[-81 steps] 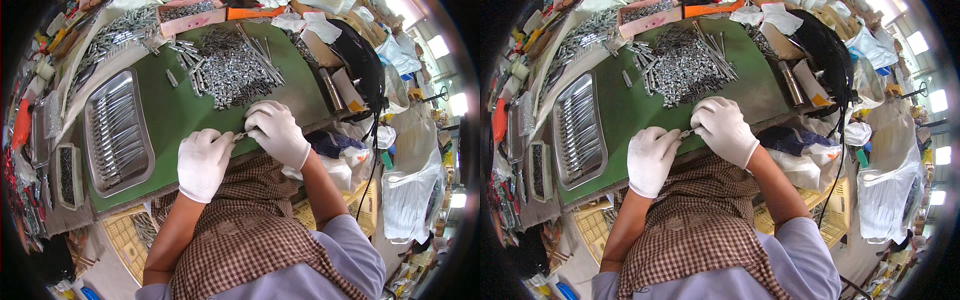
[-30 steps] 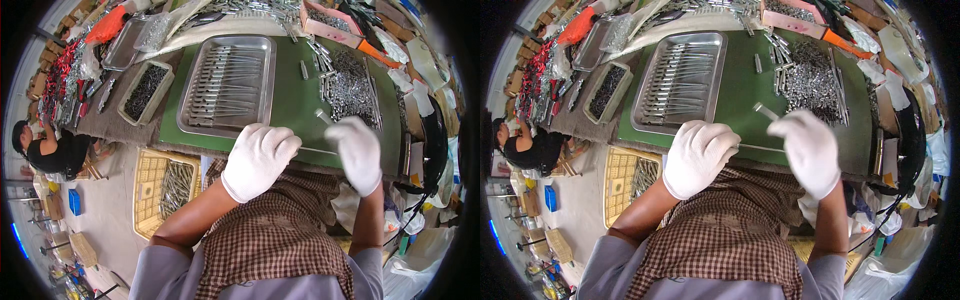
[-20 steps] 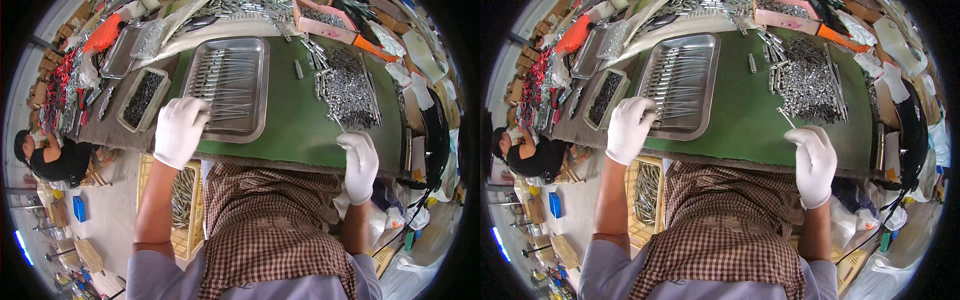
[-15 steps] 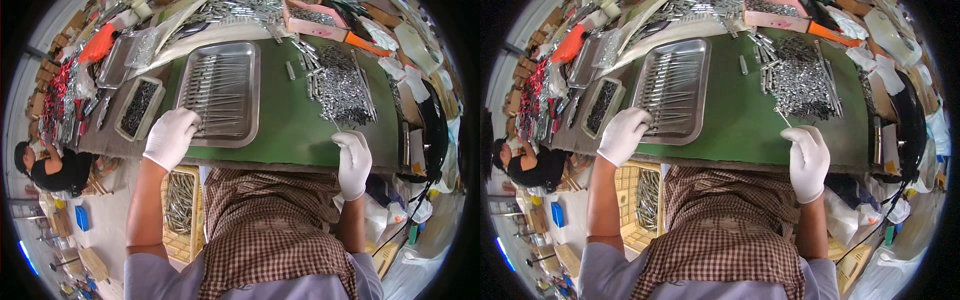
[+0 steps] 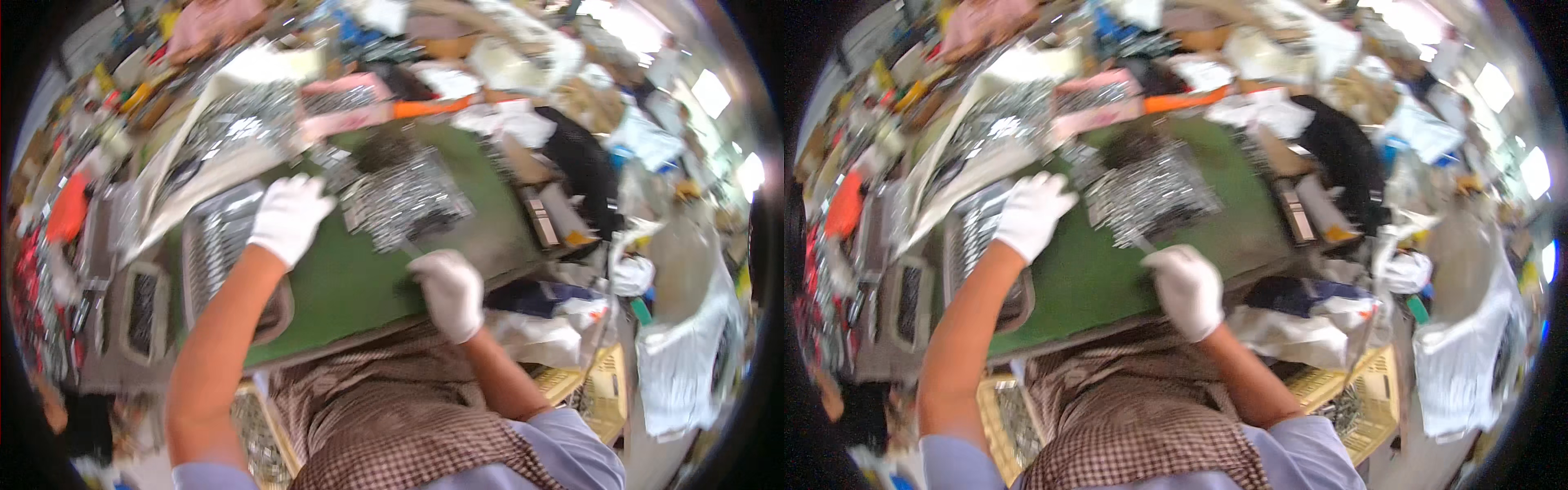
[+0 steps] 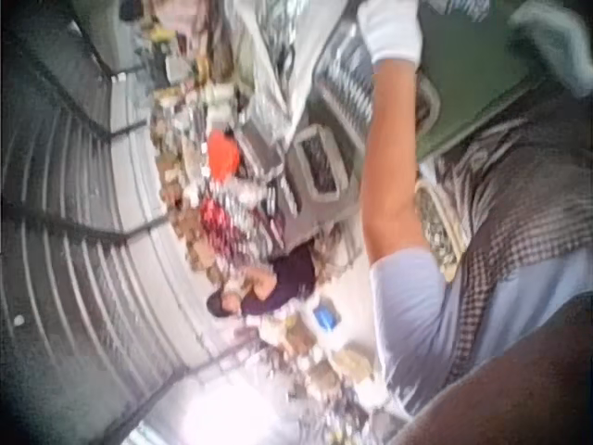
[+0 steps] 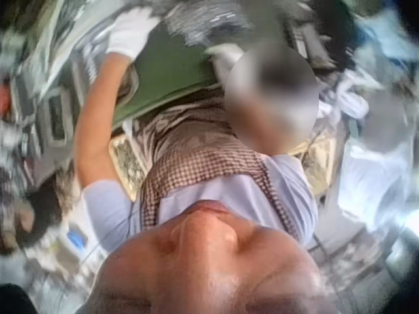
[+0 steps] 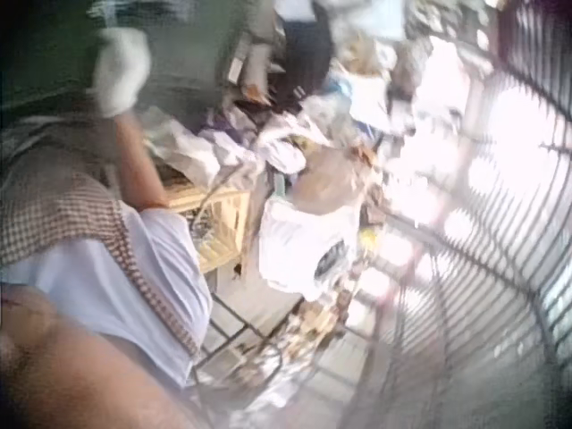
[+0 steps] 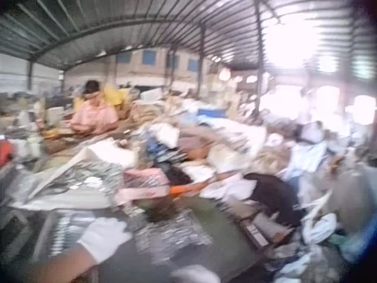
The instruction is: Assembling small metal hardware components by hand at a workstation.
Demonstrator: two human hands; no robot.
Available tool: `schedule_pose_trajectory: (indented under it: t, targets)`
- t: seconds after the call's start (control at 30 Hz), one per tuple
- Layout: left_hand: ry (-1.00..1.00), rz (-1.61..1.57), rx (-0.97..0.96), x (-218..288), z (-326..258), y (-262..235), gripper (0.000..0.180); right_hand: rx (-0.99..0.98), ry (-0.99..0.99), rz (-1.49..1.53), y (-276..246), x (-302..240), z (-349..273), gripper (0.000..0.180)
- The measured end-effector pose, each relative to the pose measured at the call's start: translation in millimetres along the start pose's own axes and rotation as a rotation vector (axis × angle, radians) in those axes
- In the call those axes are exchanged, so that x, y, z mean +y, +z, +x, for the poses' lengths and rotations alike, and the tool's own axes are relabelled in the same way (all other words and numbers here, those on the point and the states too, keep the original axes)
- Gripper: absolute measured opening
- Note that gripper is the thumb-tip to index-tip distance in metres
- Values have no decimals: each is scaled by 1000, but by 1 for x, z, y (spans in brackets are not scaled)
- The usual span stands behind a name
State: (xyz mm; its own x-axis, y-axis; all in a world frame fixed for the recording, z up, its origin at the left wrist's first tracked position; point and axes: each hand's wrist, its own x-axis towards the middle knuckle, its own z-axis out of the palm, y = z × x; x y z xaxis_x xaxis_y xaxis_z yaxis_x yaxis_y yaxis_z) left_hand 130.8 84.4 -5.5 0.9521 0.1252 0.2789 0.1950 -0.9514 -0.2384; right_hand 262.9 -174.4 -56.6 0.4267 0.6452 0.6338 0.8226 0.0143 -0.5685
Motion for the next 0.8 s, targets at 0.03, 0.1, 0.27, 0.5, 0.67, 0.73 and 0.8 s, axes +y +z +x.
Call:
schedule_pose_trajectory:
  t: [0.03,0.1,0.27,0.5,0.67,0.73,0.8]
  targets:
    - [7,-9,15,-6,-3,11,22,-24,49,53,1,-3,-2,29]
    - [23,-7,-29,-11,0,19,19,-55,87,56,1,-6,-4,25]
    - [10,-87,-433,39,-12,-32,12,-53,116,176,-1,-4,-11,28]
    - [-209,-617,115,136,-47,-32,6,-231,47,-45,-47,14,4,21]
    - [-380,-621,284,158,-45,-20,11,-358,-78,-243,-62,18,5,14]
    - [-401,-628,268,158,-47,-18,12,-370,-72,-237,-56,16,5,13]
    - [-412,-639,263,158,-50,-17,13,-373,-67,-244,-52,13,4,13]
